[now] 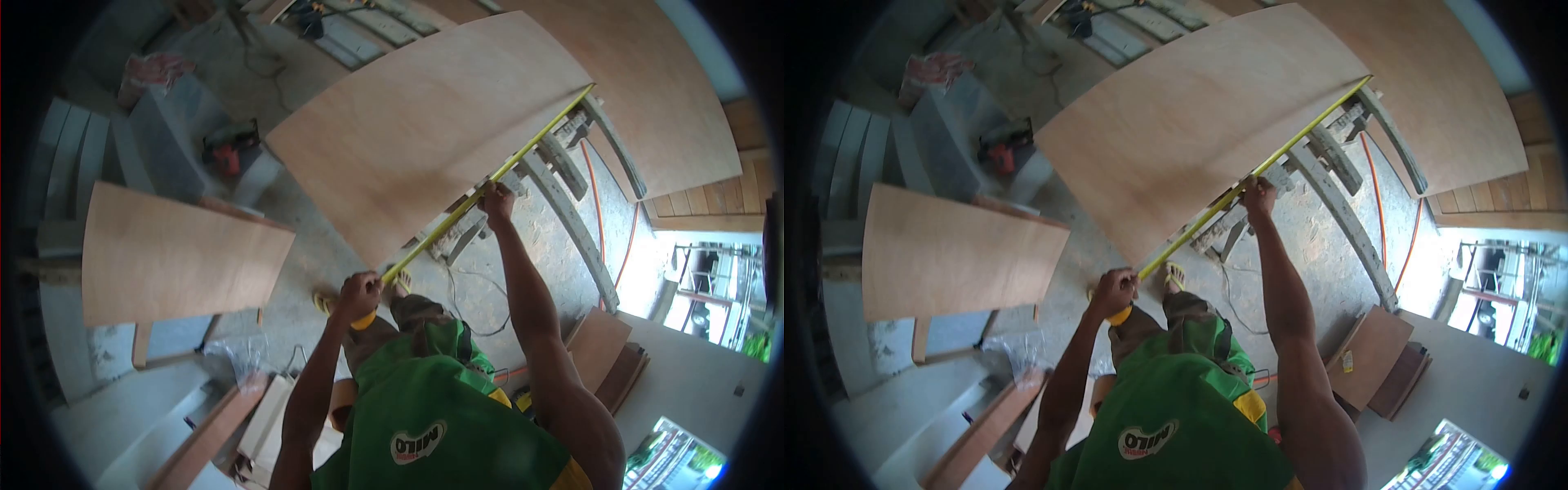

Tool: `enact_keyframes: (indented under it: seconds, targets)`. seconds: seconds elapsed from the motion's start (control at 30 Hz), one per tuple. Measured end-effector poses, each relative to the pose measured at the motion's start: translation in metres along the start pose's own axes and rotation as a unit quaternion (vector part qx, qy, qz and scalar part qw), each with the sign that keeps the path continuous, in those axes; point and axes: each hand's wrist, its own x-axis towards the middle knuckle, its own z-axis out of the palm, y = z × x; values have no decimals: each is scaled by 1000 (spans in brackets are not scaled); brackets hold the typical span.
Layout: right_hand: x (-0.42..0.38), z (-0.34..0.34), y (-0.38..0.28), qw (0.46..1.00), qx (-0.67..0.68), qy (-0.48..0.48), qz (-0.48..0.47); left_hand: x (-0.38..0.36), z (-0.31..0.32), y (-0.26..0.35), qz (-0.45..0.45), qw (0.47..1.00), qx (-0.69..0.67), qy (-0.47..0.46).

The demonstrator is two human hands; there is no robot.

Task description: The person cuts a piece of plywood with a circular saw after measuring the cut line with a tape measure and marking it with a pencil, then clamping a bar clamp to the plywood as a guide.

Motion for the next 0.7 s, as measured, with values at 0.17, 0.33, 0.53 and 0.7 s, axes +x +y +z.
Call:
enact_keyframes:
  seconds: [0.17,0.33,0.53,0.7]
  targets:
    - [-19,-23,2,971,-164,76,-156,10,3,-19,39,999,13,29]
    - [-68,-48,-2,980,-106,3,-167,19,5,-32,-58,998,-13,1]
    - [-111,-55,-16,969,-174,-79,-156,28,8,-39,-158,986,26,-38]
    - [-111,-41,-12,963,-156,-159,-151,29,16,-47,-127,990,58,7]
